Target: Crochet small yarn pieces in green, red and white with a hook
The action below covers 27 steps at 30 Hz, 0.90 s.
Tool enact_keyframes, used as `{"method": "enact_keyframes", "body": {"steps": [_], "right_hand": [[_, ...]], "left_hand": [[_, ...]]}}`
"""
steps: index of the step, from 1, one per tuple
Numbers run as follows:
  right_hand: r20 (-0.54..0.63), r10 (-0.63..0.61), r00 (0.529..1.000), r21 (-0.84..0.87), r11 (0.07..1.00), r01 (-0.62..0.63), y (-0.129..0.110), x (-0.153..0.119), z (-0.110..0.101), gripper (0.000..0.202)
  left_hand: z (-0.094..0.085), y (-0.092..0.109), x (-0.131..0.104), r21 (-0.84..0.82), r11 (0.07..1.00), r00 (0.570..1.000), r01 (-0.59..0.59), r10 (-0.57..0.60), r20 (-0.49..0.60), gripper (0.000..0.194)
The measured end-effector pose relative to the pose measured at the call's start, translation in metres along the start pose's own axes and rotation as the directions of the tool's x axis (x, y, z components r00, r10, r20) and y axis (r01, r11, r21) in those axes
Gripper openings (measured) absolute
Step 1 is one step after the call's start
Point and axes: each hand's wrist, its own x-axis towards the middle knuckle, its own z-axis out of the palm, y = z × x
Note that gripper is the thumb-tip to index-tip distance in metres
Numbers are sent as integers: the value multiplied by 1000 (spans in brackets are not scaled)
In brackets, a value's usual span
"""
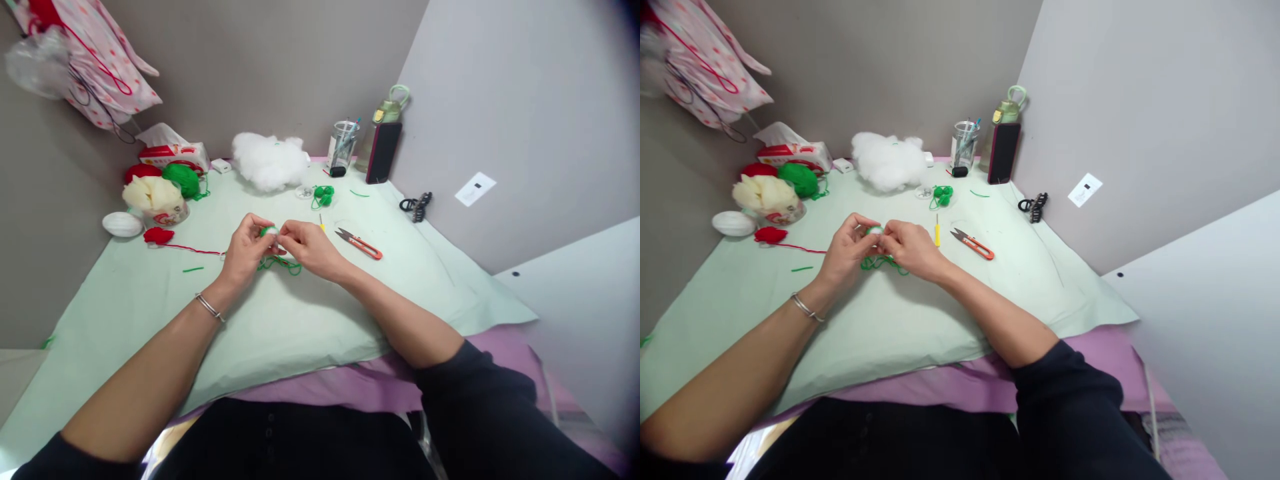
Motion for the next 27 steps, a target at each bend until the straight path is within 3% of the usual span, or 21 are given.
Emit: {"method": "enact_keyframes", "body": {"steps": [5, 11, 18, 27], "right_hand": [[41, -30, 999, -80, 996, 33, 2, 0, 10, 16], [-14, -29, 999, -158, 987, 27, 7, 3, 6, 16], [-54, 83, 995, 124, 989, -75, 10, 7, -2, 24], [37, 24, 999, 154, 988, -29, 5, 4, -5, 25]], "left_hand": [[-4, -8, 4, 18, 1000, 996, 21, -19, -82, 23], [-3, 0, 1, -62, 987, 988, 150, -148, 30, 21], [-1, 10, -3, -113, 982, 978, 151, -131, 165, 30], [-2, 0, 2, -68, 991, 990, 113, -107, 88, 34]]}}
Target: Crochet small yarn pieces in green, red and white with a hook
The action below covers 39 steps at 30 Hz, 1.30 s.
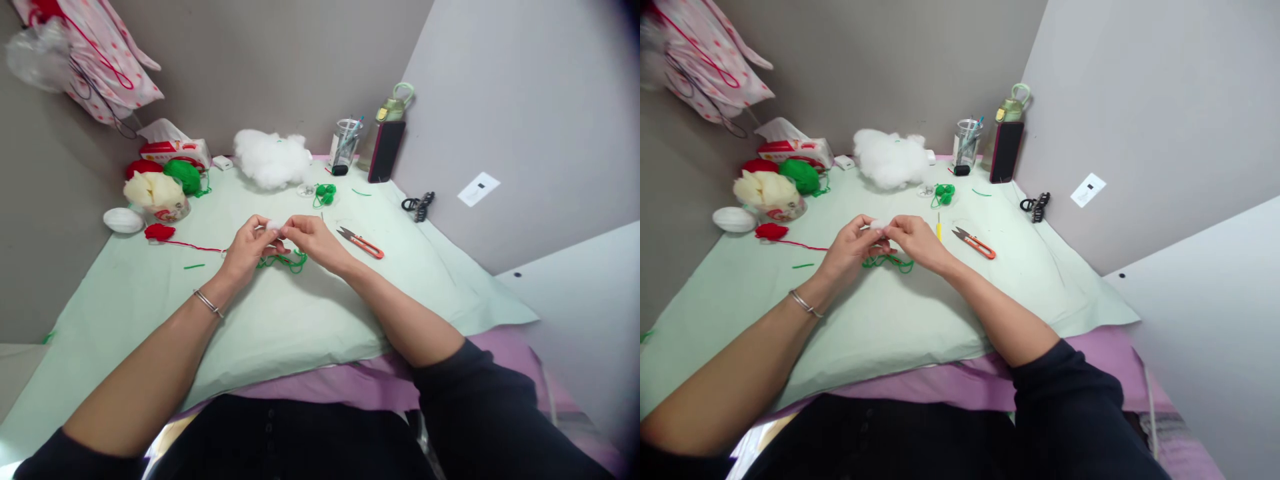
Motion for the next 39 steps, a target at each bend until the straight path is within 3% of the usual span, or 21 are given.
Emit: {"method": "enact_keyframes", "body": {"steps": [7, 14, 19, 23, 28, 34, 39], "right_hand": [[15, -33, 999, -192, 981, 36, 0, -6, 19, 15], [-69, -24, 997, -326, 945, 0, 4, -2, 13, 8], [-102, 28, 994, -186, 982, -47, 5, 0, 5, 17], [-67, 50, 997, -52, 997, -53, 7, 3, 0, 19], [14, 36, 999, 50, 998, -37, 1, 1, 3, 18], [-4, 27, 1000, 44, 999, -27, -2, -9, 19, 13], [8, 19, 1000, 111, 994, -20, 4, -1, 17, 33]], "left_hand": [[0, -8, 4, 26, 1000, 990, -5, 9, -137, 22], [2, 1, -3, -63, 994, 996, 85, -86, -15, 13], [5, 8, -7, -113, 990, 994, 85, -76, 75, 16], [4, 7, -6, -104, 993, 996, 56, -48, 79, 22], [1, 2, -2, -47, 999, 999, 18, -16, 35, 23], [-3, -8, 3, 72, 995, 994, -67, 73, -85, 28], [0, -11, 1, 152, 963, 959, -222, 244, -145, 33]]}}
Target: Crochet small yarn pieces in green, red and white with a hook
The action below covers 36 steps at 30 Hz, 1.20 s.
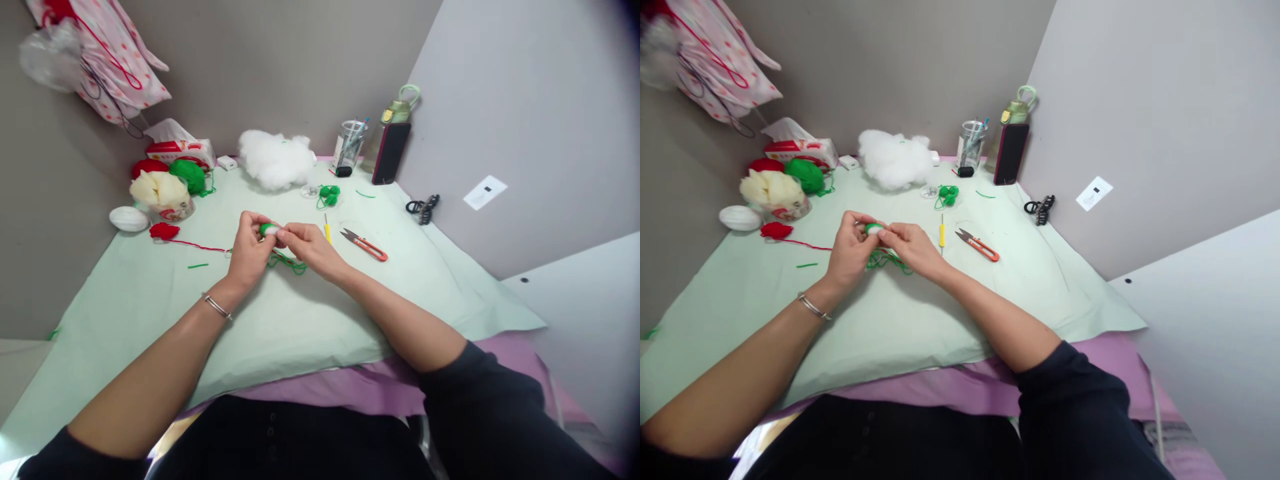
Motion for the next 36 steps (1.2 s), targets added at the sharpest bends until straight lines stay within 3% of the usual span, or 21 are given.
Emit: {"method": "enact_keyframes", "body": {"steps": [5, 13, 23, 27, 32, 36], "right_hand": [[-32, 28, 999, 43, 999, -26, 11, 8, -5, 40], [-71, 16, 997, -37, 999, -19, 11, 7, -12, 31], [-119, -11, 993, -252, 967, -20, -6, -8, 5, 22], [-81, 9, 997, -189, 982, -24, -4, -8, 6, 23], [1, 59, 998, -33, 998, -59, 3, 1, -2, 42], [-6, 63, 998, 14, 998, -62, 8, 6, -7, 48]], "left_hand": [[4, 9, -8, 31, 996, 995, -86, 84, 61, 28], [-1, 22, -9, -16, 1000, 983, -13, 16, 181, 28], [0, 3, -3, 30, 999, 997, 39, -41, 64, 25], [1, 4, -3, 45, 999, 998, 17, -20, 68, 27], [2, 10, -9, 66, 998, 998, -14, 10, 67, 29], [3, 13, -10, 45, 999, 994, -9, 4, 112, 26]]}}
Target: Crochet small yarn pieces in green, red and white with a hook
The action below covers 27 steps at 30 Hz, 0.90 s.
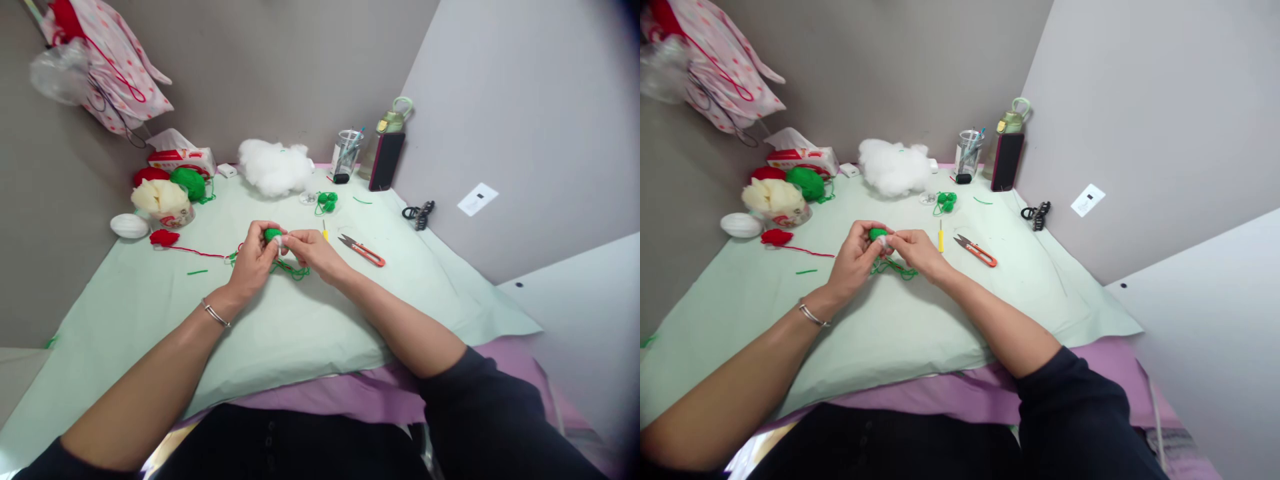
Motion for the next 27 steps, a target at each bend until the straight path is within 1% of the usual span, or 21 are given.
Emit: {"method": "enact_keyframes", "body": {"steps": [3, 6, 10, 12, 14, 15, 18, 20, 21, 23, 25, 27], "right_hand": [[-25, -39, 999, -6, 999, 39, 4, 2, -1, 42], [-45, -71, 996, -50, 996, 68, 8, 3, 1, 36], [-27, -88, 996, -160, 984, 83, 7, 2, 3, 36], [-10, -78, 997, -245, 967, 73, 3, 2, -1, 37], [-26, -52, 998, -357, 933, 40, -2, 3, -12, 36], [-61, -38, 997, -420, 907, 9, -3, 3, -19, 34], [-235, 7, 972, -597, 788, -150, -2, 4, -43, 27], [-302, 66, 951, -672, 693, -262, 4, 5, -54, 29], [-314, 99, 944, -697, 651, -300, 7, 5, -57, 30], [-312, 149, 938, -731, 593, -338, 13, 6, -58, 29], [-297, 172, 939, -744, 575, -340, 16, 7, -56, 27], [-275, 177, 945, -736, 593, -326, 18, 9, -54, 23]], "left_hand": [[-1, 3, 0, -27, 1000, 999, 10, -10, 31, 26], [-2, 4, 0, -52, 998, 997, 39, -36, 65, 28], [-4, 2, 0, -77, 995, 996, 69, -64, 65, 32], [-5, 0, 2, -85, 994, 997, 73, -69, 44, 34], [-6, -1, 5, -90, 994, 998, 67, -66, 14, 36], [-7, -1, 5, -93, 994, 998, 61, -62, -2, 38], [-8, 0, 6, -107, 993, 998, 51, -54, -24, 45], [-7, 0, 6, -117, 991, 998, 60, -62, -8, 50], [-7, 0, 6, -121, 990, 998, 68, -68, 4, 53], [-6, -1, 5, -128, 989, 997, 79, -77, 25, 54], [-5, -2, 5, -133, 988, 996, 82, -78, 31, 49], [-5, -2, 5, -131, 988, 997, 80, -77, 27, 41]]}}
